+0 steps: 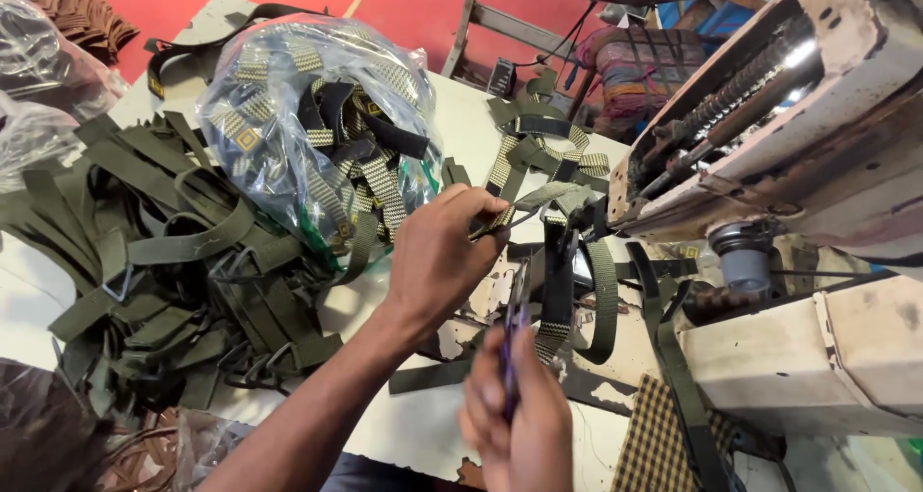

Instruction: Stitching plastic buckles onto green nylon straps using an industrial sewing machine.

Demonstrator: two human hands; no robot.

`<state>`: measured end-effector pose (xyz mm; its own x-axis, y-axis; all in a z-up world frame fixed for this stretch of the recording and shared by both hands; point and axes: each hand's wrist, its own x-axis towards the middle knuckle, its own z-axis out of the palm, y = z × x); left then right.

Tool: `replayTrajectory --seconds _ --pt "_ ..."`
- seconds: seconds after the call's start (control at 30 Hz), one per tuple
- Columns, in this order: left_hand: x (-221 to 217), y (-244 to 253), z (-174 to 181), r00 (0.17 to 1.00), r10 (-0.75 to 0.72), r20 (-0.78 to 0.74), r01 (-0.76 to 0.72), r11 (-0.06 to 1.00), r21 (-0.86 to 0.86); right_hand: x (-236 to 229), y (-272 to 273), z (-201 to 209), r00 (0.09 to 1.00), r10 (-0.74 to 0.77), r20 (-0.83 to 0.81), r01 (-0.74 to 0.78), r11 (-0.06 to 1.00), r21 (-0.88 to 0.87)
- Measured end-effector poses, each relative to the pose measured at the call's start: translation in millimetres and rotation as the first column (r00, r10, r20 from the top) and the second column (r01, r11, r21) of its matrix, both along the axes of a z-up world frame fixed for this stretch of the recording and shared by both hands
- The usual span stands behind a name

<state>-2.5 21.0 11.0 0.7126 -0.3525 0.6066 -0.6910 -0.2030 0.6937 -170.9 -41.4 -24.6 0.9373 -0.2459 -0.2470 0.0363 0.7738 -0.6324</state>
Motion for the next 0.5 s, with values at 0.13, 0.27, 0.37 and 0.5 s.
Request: replayTrajectory --seconds 0.13,0.27,0.37,0.5 --pt "-2 5 3 0.998 0.026 -0.05 -0.027 0.999 -0.024 43 7 29 0.983 -0.183 -0.011 0.183 0.983 0.004" --pt "4 20 10 0.992 0.036 -0.124 -0.04 0.999 -0.029 34 18 27 0.98 -0.2 0.003 0.2 0.979 0.039" --pt "1 21 5 0.993 0.036 -0.115 -0.042 0.998 -0.046 57 13 24 0.977 -0.212 -0.01 0.212 0.974 0.077" --pt "0 28 23 0.992 0.075 -0.1 -0.081 0.995 -0.053 46 12 33 0.972 -0.208 0.106 0.203 0.977 0.06"
